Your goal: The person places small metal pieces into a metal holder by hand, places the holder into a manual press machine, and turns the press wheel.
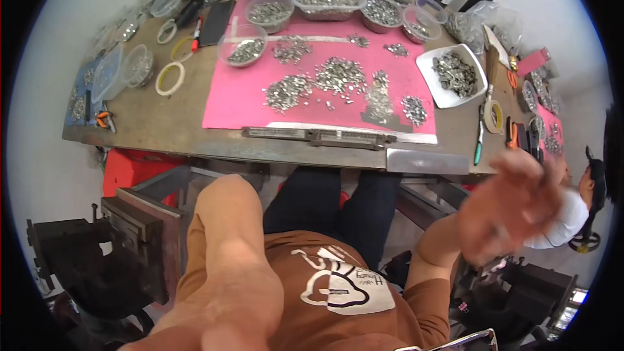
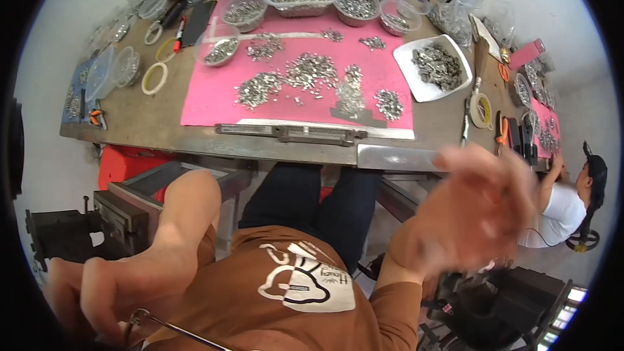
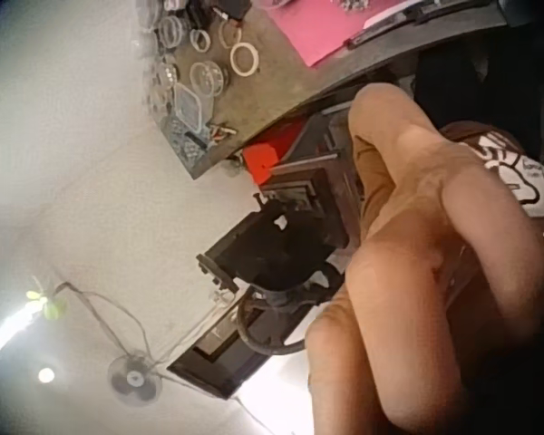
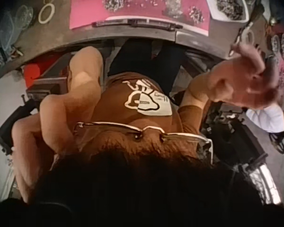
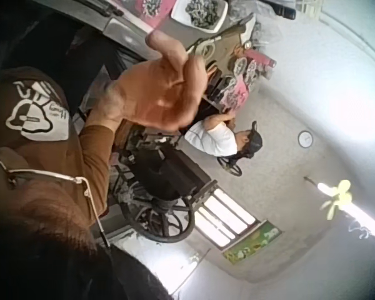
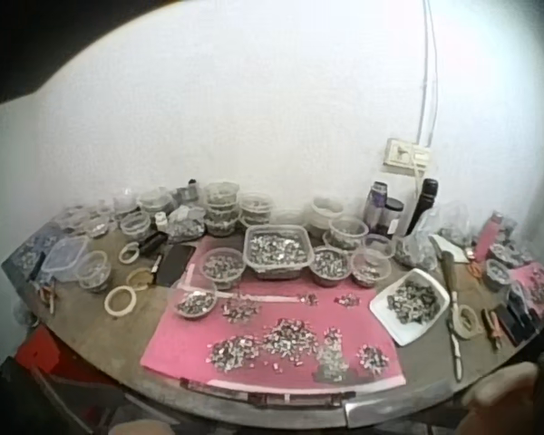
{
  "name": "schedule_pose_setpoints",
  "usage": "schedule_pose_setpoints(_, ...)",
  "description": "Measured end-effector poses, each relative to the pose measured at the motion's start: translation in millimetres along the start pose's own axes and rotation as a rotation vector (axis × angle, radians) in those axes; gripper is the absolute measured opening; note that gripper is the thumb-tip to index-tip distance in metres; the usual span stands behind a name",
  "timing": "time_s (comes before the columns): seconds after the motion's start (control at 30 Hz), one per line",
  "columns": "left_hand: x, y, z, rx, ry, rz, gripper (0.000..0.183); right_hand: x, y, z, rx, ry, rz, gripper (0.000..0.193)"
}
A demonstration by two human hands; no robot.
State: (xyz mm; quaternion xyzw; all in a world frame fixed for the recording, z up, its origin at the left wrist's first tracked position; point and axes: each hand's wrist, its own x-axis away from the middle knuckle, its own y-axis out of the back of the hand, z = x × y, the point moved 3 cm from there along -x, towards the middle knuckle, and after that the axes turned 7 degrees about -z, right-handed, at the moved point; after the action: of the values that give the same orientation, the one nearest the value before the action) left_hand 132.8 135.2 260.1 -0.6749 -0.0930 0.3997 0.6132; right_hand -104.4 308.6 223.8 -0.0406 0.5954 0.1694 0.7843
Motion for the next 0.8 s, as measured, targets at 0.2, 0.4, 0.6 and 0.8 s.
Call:
schedule_pose_setpoints(0.2, -9.8, 23.6, -25.4, -0.100, 0.052, 0.482, 0.035, -10.0, 64.1, 42.0, -0.088, 0.112, -0.132, 0.052)
schedule_pose_setpoints(0.4, -62.1, 30.4, -9.5, -0.215, -0.062, 0.595, 0.039, -3.2, 43.3, 47.0, -0.050, 0.099, -0.130, 0.052)
schedule_pose_setpoints(0.6, -49.6, 29.5, -2.0, 0.723, 0.864, 0.524, 0.037, 2.7, 57.3, 49.2, -0.010, 0.029, -0.122, 0.052)
schedule_pose_setpoints(0.8, -54.0, 34.4, -10.3, 0.748, 0.967, 0.412, 0.038, 5.9, 62.9, 45.4, 0.019, -0.002, -0.109, 0.052)
